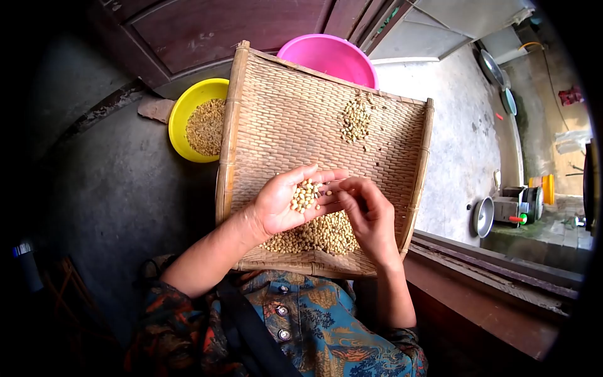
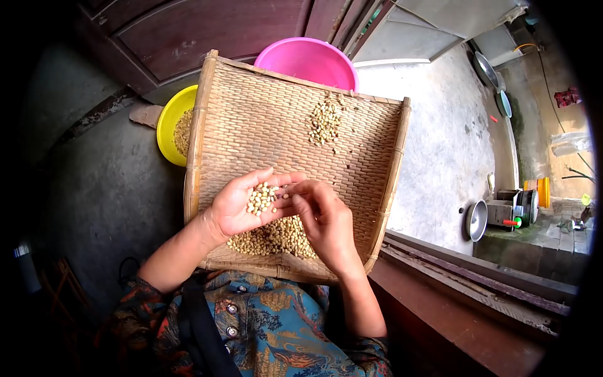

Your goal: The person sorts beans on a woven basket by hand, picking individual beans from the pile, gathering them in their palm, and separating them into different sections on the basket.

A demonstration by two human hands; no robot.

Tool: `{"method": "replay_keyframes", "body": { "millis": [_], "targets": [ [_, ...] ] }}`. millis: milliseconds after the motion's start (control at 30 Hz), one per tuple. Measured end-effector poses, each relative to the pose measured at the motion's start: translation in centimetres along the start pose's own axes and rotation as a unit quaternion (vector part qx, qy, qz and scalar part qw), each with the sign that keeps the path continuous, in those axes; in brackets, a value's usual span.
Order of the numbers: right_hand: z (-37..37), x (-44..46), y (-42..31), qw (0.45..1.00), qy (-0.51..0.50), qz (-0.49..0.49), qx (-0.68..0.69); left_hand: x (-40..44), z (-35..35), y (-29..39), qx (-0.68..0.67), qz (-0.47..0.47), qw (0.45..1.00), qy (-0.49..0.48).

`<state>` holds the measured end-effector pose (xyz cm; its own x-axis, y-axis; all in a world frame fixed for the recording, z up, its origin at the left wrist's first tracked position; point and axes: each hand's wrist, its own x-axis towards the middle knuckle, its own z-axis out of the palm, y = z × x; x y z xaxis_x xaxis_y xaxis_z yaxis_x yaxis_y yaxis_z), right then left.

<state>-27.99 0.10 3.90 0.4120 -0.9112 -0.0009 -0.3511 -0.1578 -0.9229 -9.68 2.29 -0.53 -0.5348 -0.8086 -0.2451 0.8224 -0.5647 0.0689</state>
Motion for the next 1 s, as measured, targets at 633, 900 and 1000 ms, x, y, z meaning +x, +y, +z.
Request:
{"method": "replay_keyframes", "body": {
  "millis": [633, 900, 1000],
  "targets": [
    [1.0, 0.7, 1.0, 0.983, -0.045, -0.075, -0.16, 0.1, -0.4, 0.0, 0.047, 0.018, 0.998, 0.044],
    [-0.3, -0.6, 1.2, 0.829, -0.066, 0.189, 0.523, 0.4, 0.1, 0.2, -0.047, 0.053, 0.997, 0.036],
    [2.2, -1.6, 0.6, 0.965, -0.001, 0.141, 0.22, 0.5, -0.2, 0.2, -0.044, 0.063, 0.997, 0.029]
  ]
}}
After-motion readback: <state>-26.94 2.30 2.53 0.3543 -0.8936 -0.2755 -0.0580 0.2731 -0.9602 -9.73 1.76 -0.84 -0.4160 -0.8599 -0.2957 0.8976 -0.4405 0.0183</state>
